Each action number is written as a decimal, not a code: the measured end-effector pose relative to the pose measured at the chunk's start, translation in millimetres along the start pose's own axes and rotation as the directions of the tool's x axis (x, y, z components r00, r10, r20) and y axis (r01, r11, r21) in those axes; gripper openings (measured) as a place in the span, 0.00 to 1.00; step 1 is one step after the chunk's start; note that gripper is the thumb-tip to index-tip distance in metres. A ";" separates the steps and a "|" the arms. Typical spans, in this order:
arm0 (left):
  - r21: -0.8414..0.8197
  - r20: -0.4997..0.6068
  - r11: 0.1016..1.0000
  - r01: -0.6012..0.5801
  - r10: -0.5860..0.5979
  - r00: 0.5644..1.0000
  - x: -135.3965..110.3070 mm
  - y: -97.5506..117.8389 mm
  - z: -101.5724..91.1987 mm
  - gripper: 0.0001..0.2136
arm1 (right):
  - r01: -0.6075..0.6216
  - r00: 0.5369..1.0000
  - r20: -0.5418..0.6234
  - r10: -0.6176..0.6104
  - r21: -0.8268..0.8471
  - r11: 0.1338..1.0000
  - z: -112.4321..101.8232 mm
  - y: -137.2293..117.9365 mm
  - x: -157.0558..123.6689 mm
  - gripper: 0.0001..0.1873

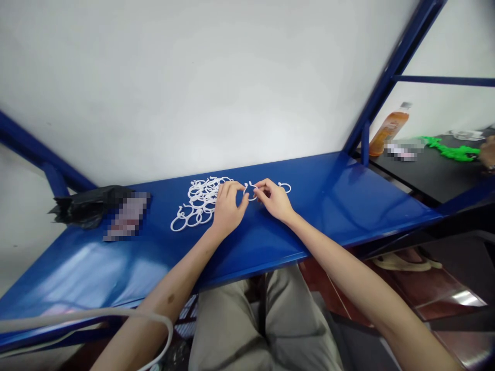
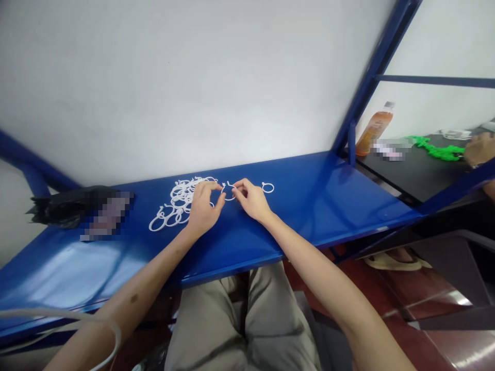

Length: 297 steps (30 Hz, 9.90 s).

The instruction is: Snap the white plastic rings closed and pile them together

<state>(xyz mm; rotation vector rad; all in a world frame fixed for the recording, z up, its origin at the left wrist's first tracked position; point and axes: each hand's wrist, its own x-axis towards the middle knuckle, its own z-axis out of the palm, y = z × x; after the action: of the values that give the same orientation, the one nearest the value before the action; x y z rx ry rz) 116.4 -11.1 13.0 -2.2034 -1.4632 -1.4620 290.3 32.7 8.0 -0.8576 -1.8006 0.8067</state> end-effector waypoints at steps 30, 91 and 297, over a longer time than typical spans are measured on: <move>-0.475 0.221 0.783 0.402 -0.336 0.916 -4.5 -6.0 2.0 0.11 | 0.319 0.946 0.176 -0.272 -0.366 0.874 -3.2 -2.4 -11.3 0.11; 0.089 0.322 0.996 -0.027 -0.003 0.947 1.5 -12.0 -10.6 0.16 | 0.351 0.935 0.193 -0.298 -0.627 0.696 -1.5 2.8 -6.5 0.14; 0.005 0.378 1.000 0.017 -0.018 0.926 -10.2 -10.6 -7.1 0.08 | 0.485 0.869 0.358 -0.341 -0.488 0.726 -7.3 6.8 -19.7 0.11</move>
<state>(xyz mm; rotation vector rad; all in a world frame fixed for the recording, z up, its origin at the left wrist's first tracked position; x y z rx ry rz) 103.0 -16.0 5.0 -2.5851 -1.5867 -1.0755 304.5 21.1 -4.4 -0.6770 -2.3999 0.0606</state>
